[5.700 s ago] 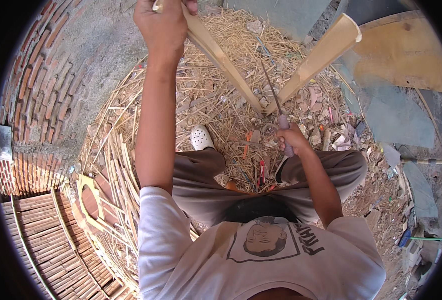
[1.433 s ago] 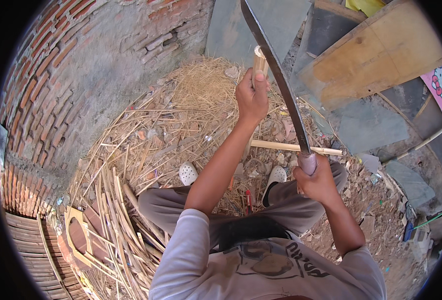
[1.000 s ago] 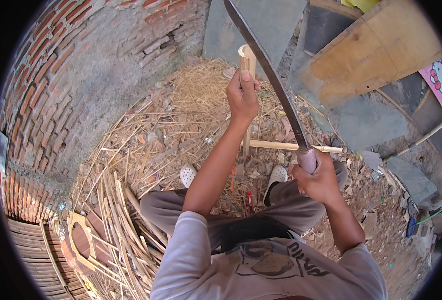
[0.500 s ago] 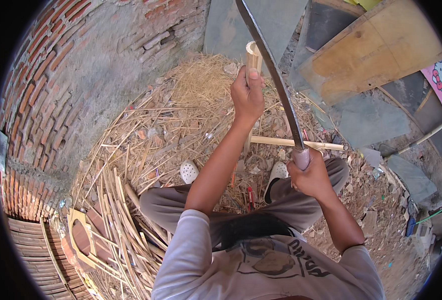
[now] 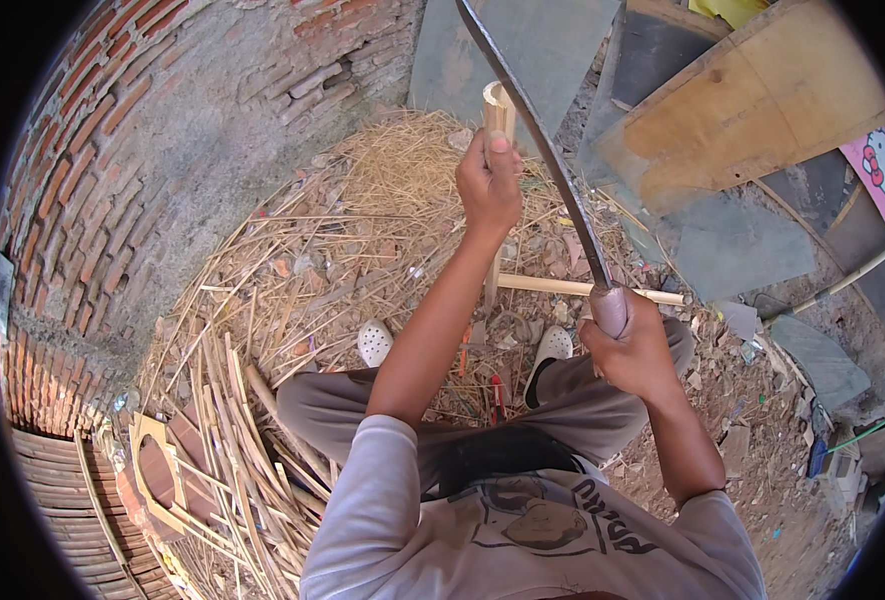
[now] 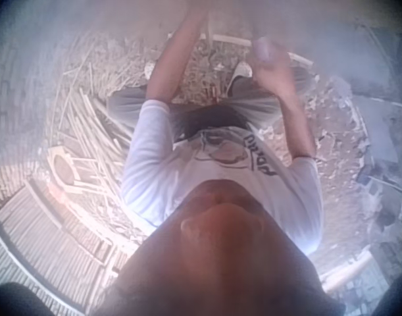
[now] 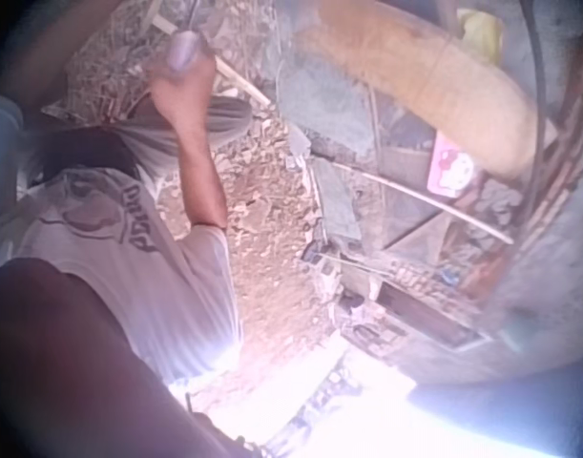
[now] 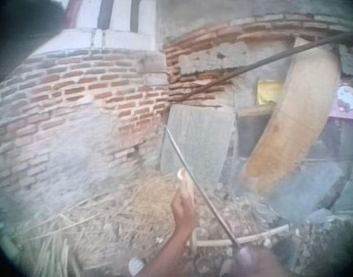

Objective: The person sits on the ground and uses a machete and a wooden mallet to split bamboo poles into thin strips. They repeatedly strike the machete blade with the mallet to drive it through the bamboo, then separate the resulting strips and set them aside.

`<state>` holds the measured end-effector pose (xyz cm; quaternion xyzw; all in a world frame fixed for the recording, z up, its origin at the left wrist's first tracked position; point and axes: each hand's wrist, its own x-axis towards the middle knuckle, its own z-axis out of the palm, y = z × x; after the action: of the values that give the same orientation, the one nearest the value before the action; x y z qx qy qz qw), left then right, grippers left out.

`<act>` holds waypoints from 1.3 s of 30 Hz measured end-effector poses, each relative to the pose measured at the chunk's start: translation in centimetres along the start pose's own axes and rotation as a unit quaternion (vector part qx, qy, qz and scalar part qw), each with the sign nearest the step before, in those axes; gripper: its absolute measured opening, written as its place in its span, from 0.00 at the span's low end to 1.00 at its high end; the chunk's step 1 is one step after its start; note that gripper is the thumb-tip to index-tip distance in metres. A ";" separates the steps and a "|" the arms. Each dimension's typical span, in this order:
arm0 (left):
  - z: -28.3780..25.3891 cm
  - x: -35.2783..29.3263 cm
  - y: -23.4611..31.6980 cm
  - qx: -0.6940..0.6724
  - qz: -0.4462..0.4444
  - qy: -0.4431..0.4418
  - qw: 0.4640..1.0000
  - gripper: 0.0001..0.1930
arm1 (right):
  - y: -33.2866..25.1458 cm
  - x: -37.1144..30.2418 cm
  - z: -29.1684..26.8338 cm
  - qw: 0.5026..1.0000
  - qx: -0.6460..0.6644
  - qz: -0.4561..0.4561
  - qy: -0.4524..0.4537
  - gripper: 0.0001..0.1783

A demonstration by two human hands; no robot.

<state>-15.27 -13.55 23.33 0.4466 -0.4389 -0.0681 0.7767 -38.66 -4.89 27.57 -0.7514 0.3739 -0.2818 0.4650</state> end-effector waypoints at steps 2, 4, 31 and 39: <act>-0.3 -0.3 0.3 0.014 -0.003 0.003 1.000 0.30 | -0.4 -0.1 -0.1 0.997 0.028 0.066 -0.016 0.06; -0.5 0.1 0.1 0.019 -0.012 -0.015 1.000 0.29 | -0.6 0.0 0.0 0.994 0.045 0.089 -0.036 0.07; -10.8 -14.3 18.0 -0.021 -0.312 -0.052 0.948 0.28 | -0.9 1.7 0.9 0.966 0.222 -0.131 0.001 0.24; -13.9 -11.9 21.3 -0.010 -0.332 -0.129 0.934 0.33 | 26.0 1.2 -14.5 0.907 0.075 0.175 0.375 0.16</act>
<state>-18.21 13.78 28.97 0.5465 -0.3613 -0.3834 0.6510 -56.95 -20.41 9.90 -0.4764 0.6237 -0.4841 0.3870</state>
